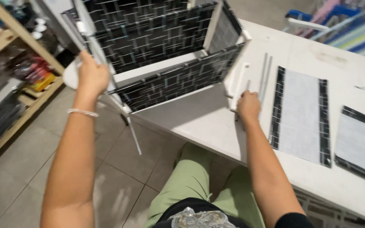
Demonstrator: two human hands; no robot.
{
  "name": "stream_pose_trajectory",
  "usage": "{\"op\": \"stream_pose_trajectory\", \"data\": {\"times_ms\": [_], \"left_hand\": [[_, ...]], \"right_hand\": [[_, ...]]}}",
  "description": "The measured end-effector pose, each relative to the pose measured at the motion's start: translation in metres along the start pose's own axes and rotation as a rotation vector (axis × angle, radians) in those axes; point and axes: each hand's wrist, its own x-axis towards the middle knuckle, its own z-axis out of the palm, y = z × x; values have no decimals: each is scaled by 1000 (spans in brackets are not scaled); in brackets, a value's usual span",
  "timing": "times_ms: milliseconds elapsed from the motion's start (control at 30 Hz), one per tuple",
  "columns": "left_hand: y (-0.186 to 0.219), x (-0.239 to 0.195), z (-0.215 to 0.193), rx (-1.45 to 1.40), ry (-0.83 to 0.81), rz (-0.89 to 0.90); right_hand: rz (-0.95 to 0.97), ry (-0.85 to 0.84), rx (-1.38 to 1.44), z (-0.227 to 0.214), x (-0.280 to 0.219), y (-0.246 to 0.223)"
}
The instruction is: Assembling a modular storage shelf by connecting rods and fabric panels on a work table.
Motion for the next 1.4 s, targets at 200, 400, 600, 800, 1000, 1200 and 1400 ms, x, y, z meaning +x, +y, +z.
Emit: {"op": "stream_pose_trajectory", "data": {"times_ms": [200, 400, 600, 800, 1000, 1200, 1400], "left_hand": [[-12, 6, 12, -32, 32, -4], [35, -7, -15, -26, -76, -260], [40, -25, -24, -77, -175, -264], [20, -42, -40, -144, -122, -84], [29, -50, -41, -225, -99, -134], [42, -50, -39, -216, -161, -147], [45, -31, -18, -143, -104, -115]], "right_hand": [[-212, 251, -151, 21, -36, -45], [-258, -919, 852, 124, -152, -185], [-183, -1080, 531, 188, -183, -279], [331, -1014, 1230, 249, -184, -306], [226, -1052, 1263, 254, -180, -323], [122, -1201, 1491, 196, -191, -301], [61, -1193, 1568, 192, -192, -290]]}}
